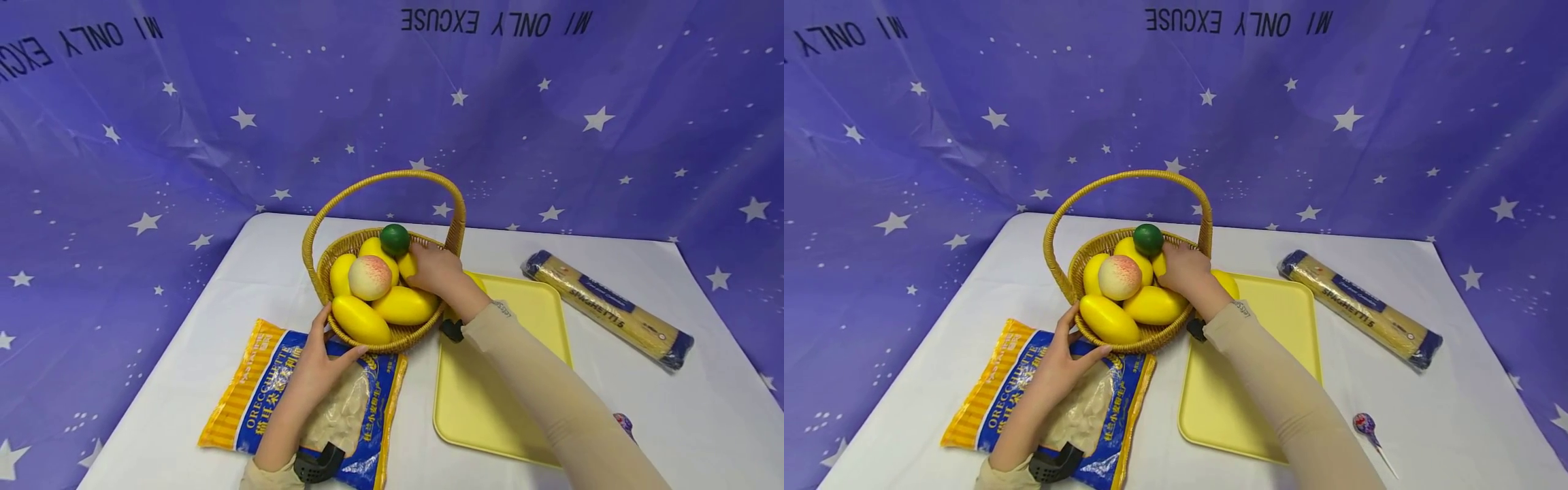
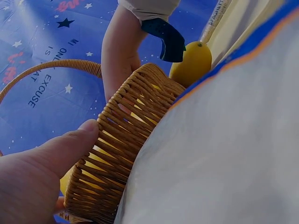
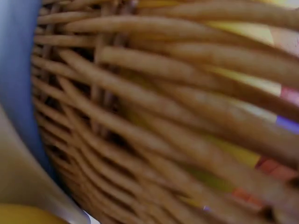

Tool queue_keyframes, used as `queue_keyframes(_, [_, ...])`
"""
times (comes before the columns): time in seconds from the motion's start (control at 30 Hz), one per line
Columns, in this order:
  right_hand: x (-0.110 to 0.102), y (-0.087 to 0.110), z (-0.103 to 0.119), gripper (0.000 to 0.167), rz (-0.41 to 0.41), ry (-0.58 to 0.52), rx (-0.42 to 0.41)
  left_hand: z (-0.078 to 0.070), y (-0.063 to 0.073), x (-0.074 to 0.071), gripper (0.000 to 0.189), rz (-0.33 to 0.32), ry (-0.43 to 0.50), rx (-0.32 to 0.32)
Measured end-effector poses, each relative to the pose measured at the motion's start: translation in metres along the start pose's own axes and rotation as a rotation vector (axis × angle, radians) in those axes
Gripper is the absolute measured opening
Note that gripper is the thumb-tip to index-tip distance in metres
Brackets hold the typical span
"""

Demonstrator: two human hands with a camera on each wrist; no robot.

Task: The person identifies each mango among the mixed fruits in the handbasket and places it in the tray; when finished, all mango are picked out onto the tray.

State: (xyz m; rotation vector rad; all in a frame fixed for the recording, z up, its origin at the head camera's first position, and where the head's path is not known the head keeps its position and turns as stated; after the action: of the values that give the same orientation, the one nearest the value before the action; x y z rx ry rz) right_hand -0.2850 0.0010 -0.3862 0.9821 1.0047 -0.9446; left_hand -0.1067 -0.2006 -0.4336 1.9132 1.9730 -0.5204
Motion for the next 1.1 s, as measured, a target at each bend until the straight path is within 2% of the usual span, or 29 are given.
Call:
queue_keyframes(0.23, [-0.001, 0.000, -0.003, 0.072, -0.003, -0.014, 0.005, -0.002, 0.000, 0.001, 0.104, 0.001, 0.003, -0.009])
queue_keyframes(0.5, [-0.003, 0.003, -0.003, 0.068, -0.044, -0.032, -0.005, 0.000, 0.001, 0.002, 0.104, 0.002, 0.006, -0.013])
queue_keyframes(0.8, [-0.015, 0.015, -0.005, 0.066, -0.099, -0.031, 0.006, 0.002, 0.002, 0.002, 0.105, 0.007, -0.012, -0.031])
queue_keyframes(0.93, [-0.023, 0.026, -0.007, 0.067, -0.145, -0.087, -0.005, 0.001, 0.002, 0.003, 0.105, 0.011, -0.002, -0.035])
queue_keyframes(1.1, [-0.033, 0.047, -0.016, 0.069, -0.210, -0.213, -0.021, 0.001, 0.001, 0.004, 0.105, 0.010, -0.006, -0.035])
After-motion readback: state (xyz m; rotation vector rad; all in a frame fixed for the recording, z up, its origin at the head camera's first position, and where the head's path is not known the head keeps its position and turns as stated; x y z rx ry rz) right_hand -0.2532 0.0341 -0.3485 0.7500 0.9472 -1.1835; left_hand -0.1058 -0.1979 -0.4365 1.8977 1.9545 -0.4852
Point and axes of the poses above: each hand's wrist, its own y-axis away from the middle knuckle, its own x-axis out of the palm, z = x × y, the point moved 3 cm from there along -y, towards the middle knuckle, and after that the axes turned 7 degrees about x, right-handed, at the moved point
